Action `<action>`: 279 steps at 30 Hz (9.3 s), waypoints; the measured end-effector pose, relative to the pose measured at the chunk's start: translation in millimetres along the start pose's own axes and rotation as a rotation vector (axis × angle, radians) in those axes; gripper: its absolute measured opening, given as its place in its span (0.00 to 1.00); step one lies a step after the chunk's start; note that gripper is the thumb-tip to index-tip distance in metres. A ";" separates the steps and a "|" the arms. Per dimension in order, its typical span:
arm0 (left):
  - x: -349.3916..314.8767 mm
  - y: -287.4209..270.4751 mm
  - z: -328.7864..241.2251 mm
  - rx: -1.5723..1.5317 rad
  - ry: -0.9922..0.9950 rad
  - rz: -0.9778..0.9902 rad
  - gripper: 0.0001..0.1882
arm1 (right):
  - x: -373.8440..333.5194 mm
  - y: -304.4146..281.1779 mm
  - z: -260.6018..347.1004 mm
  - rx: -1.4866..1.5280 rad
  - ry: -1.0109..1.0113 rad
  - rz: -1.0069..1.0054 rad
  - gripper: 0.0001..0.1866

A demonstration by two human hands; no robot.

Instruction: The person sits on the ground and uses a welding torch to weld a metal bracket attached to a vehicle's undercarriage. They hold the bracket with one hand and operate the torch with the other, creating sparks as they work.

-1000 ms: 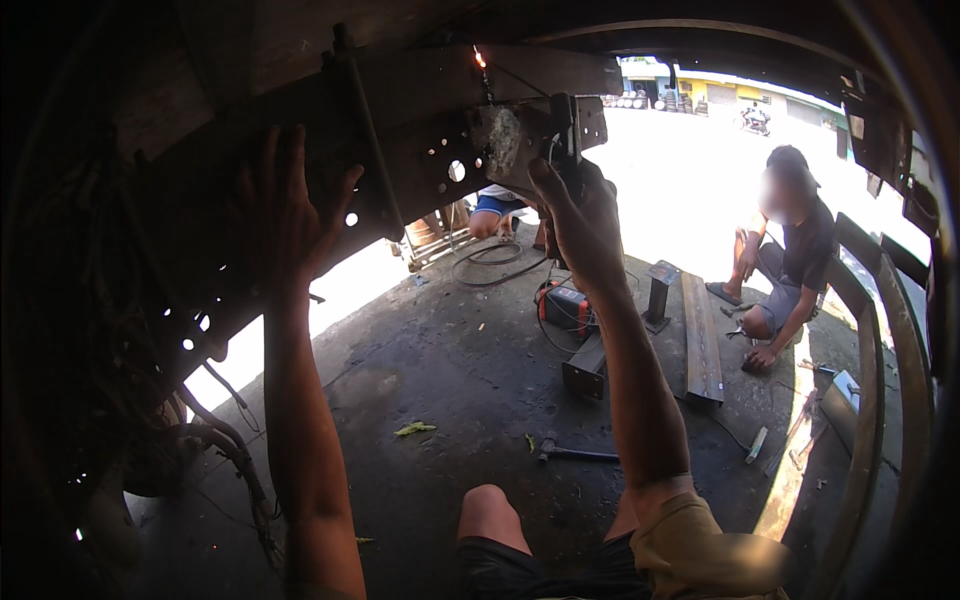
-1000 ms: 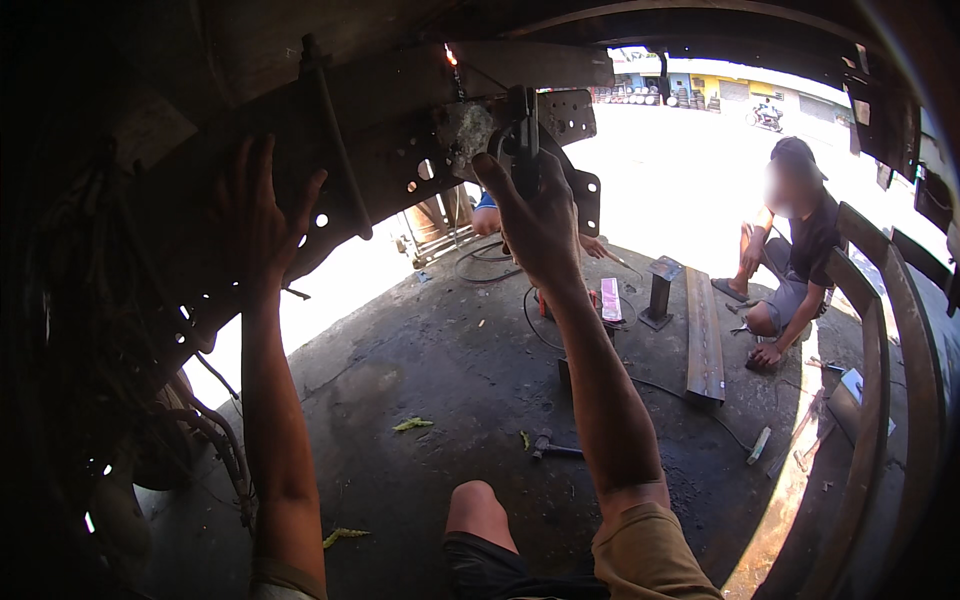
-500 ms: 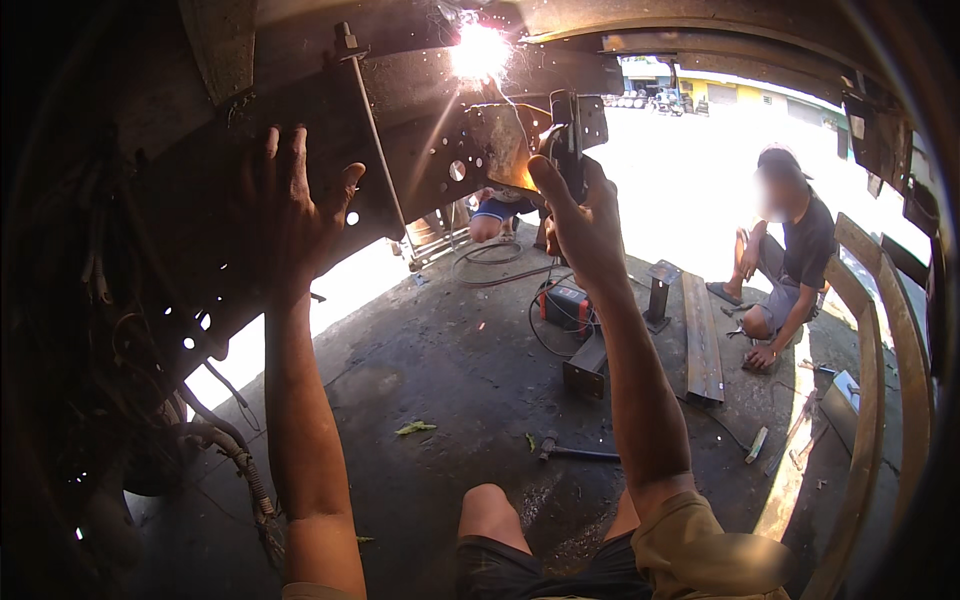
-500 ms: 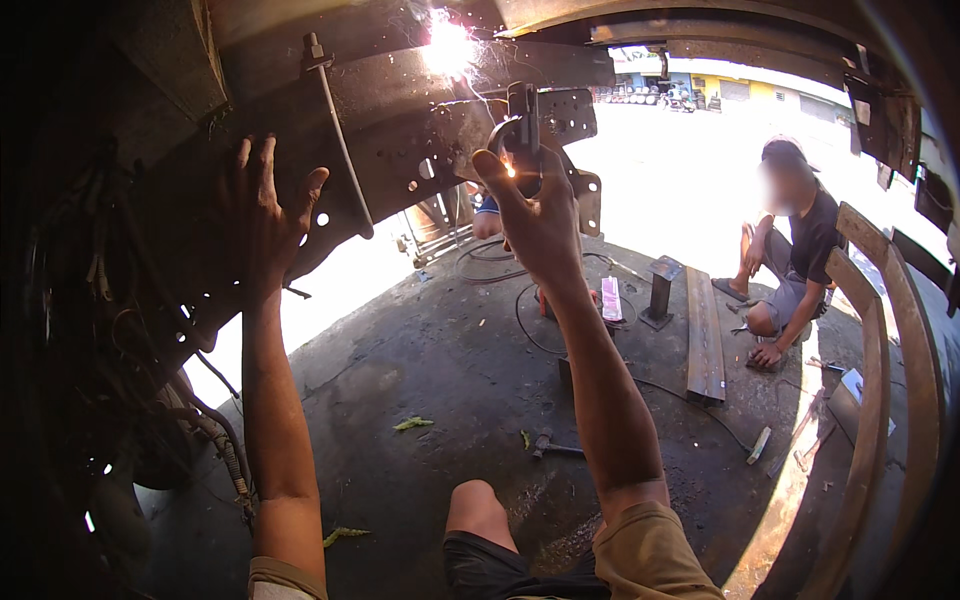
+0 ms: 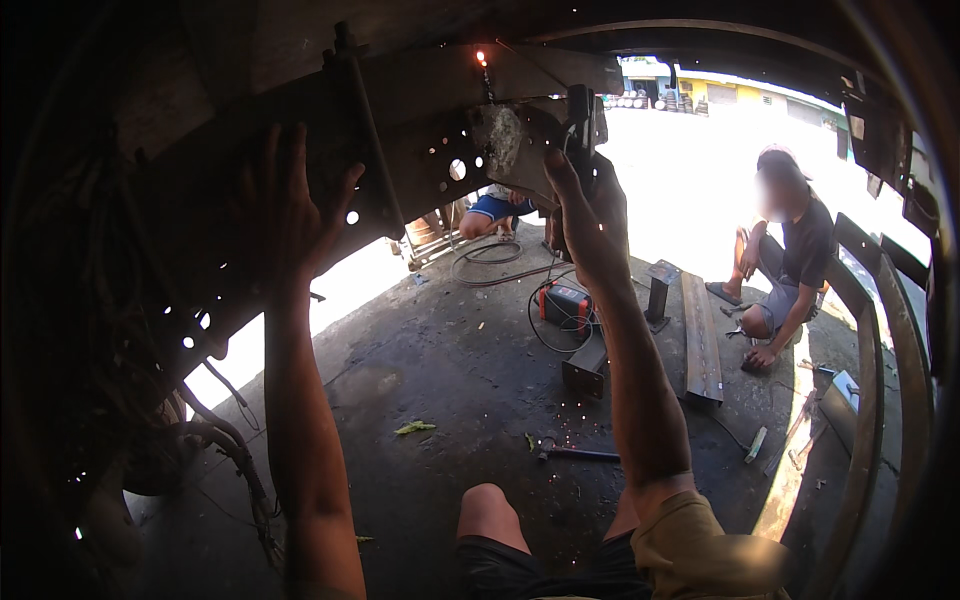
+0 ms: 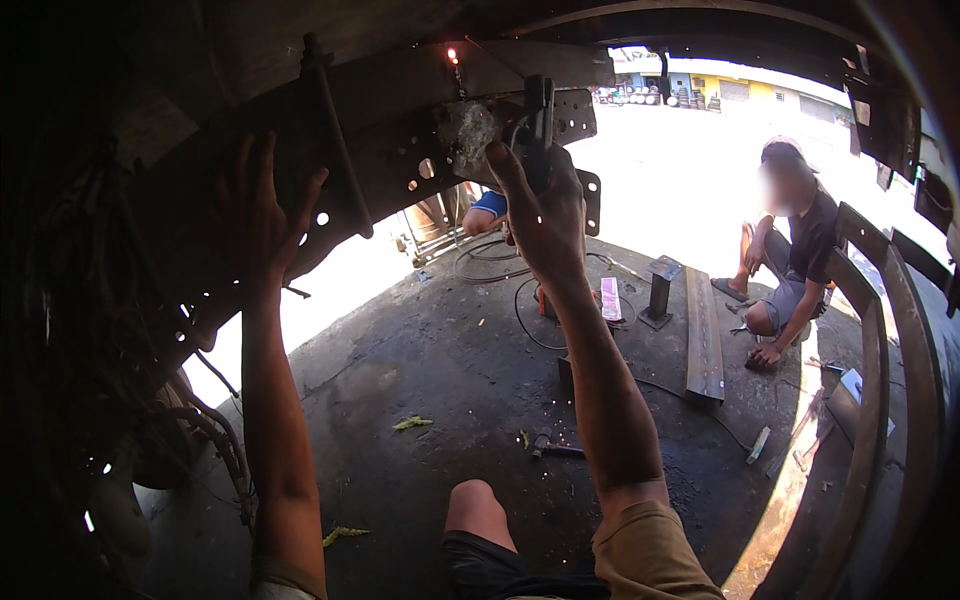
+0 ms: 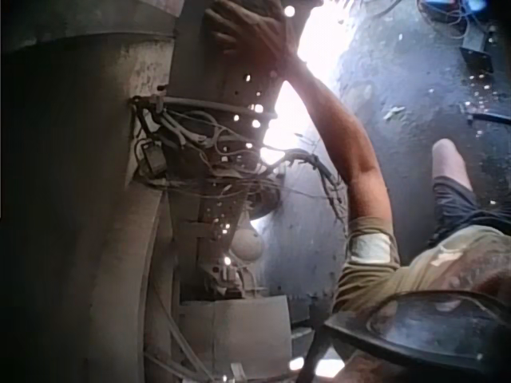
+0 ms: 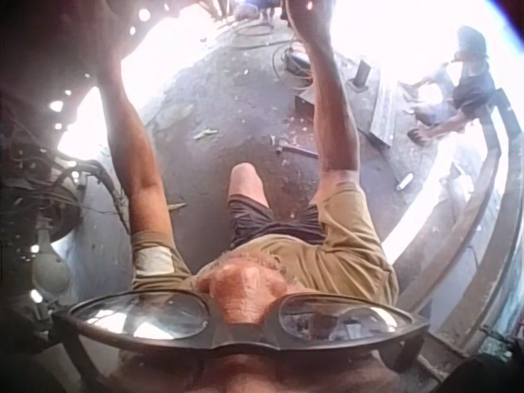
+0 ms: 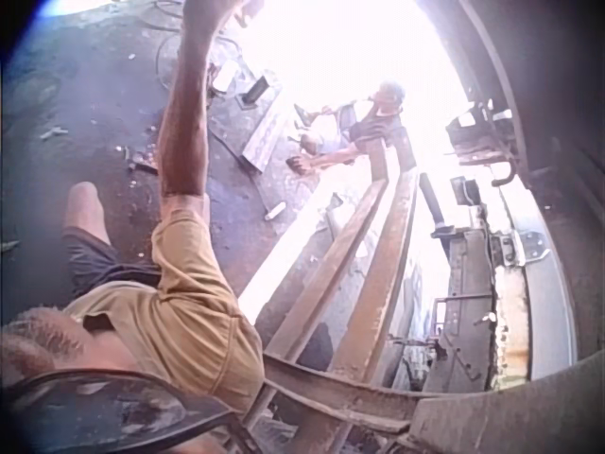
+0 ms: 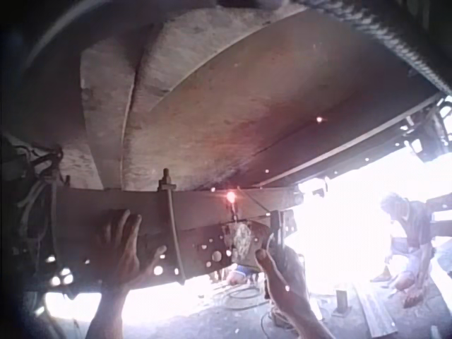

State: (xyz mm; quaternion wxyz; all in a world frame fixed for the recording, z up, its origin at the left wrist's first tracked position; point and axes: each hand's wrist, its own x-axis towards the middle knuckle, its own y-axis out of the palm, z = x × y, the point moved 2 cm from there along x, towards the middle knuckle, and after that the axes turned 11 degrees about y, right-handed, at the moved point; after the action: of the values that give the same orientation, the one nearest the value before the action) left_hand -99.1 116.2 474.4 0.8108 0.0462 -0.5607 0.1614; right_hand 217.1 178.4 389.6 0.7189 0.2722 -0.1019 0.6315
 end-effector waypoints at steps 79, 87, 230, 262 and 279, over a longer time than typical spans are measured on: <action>2.2 0.3 1.8 0.018 0.036 -0.058 0.49 | 16.9 10.5 -5.8 -0.069 -0.229 -0.017 0.37; 3.4 -7.6 -5.8 0.082 0.057 -0.123 0.45 | 19.1 11.1 -6.6 -0.106 -0.175 -0.015 0.37; 1.3 -3.3 -5.5 0.066 0.070 -0.190 0.44 | 31.7 21.5 7.4 -0.182 -0.128 0.020 0.50; -1.9 4.5 3.7 -0.097 0.006 -0.092 0.49 | 29.1 23.2 16.6 -0.178 -0.237 -0.052 0.35; 1.9 -3.6 -3.0 -0.023 0.024 -0.087 0.46 | 38.8 20.8 16.2 -0.225 -0.234 -0.074 0.38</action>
State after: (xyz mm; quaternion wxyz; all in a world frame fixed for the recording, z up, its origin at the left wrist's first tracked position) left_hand -94.6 113.9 475.5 0.8243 0.0592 -0.5501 0.1199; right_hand 207.3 204.2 427.6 0.7509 0.2654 -0.2448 0.5531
